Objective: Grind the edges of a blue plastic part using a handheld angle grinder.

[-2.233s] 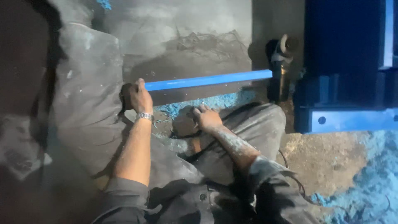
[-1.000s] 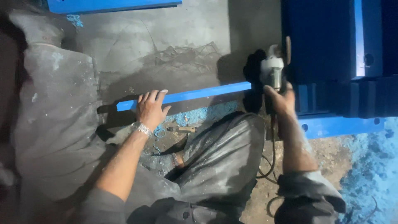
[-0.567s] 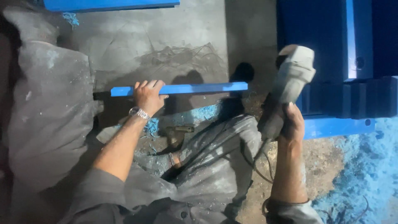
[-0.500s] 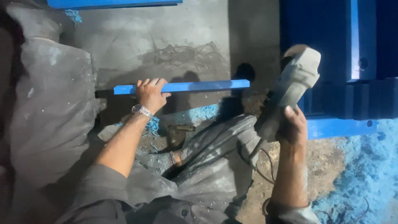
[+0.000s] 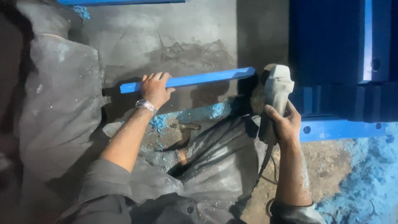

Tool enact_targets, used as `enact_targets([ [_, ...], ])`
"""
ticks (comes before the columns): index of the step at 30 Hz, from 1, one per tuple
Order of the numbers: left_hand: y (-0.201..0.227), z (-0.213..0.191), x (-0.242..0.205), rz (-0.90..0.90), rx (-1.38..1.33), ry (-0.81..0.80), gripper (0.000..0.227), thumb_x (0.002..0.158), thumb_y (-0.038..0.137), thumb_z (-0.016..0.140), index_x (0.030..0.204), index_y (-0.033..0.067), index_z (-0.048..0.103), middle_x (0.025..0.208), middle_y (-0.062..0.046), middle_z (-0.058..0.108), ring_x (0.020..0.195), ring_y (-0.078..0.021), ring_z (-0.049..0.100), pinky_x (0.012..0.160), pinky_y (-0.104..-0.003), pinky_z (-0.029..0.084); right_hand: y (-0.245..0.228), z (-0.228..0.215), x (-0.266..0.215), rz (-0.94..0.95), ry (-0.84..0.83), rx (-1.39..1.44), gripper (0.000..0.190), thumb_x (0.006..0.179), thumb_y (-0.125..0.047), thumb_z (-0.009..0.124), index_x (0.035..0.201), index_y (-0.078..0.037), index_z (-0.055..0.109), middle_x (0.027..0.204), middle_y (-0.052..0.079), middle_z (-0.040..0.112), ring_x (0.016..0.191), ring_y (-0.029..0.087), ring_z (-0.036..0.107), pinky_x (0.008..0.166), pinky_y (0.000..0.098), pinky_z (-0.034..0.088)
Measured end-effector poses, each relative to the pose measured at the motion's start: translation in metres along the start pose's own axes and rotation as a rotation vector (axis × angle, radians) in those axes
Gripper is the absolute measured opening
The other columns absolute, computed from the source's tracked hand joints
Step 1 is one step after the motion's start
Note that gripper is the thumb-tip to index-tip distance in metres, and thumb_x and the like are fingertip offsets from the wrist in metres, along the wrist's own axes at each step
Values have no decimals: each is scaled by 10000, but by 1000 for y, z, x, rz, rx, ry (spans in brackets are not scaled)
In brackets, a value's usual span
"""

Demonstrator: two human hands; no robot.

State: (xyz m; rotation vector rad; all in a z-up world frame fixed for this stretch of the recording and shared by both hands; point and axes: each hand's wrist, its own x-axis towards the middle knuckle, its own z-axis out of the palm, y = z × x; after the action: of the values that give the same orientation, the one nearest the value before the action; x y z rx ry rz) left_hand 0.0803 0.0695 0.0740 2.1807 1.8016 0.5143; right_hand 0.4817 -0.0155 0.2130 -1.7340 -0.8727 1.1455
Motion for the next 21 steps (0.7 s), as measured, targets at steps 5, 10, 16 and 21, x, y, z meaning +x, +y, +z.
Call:
enact_targets([
  [5,-18,-10,-2,-38,162,-180,400,707,311,887,984,151,646,966,-81,706,958,-330,682,841,-498,484,-3,7,8,-35,-18,-172,549,840,-129,803,1341,18,636,1140,104,734,958,157,687,849,290,558],
  [10,-18,-14,3,-23,156,-216,372,727,298,877,976,160,637,953,-82,706,934,-341,695,804,-503,522,-13,14,17,28,-19,-186,579,822,-148,808,1350,14,634,1143,112,740,957,169,698,847,304,568],
  [16,-16,-18,4,-22,171,-220,361,726,300,873,959,158,637,945,-76,702,933,-331,698,793,-485,533,-9,17,22,48,-28,-203,645,817,-176,808,1398,6,594,1193,133,727,1018,191,706,891,319,576],
  [21,-16,-17,5,-19,173,-214,358,719,299,875,952,158,642,934,-72,700,925,-327,698,776,-483,537,-9,19,25,96,-5,-209,694,807,-185,801,1433,-14,554,1203,148,714,1039,211,716,910,336,591],
])
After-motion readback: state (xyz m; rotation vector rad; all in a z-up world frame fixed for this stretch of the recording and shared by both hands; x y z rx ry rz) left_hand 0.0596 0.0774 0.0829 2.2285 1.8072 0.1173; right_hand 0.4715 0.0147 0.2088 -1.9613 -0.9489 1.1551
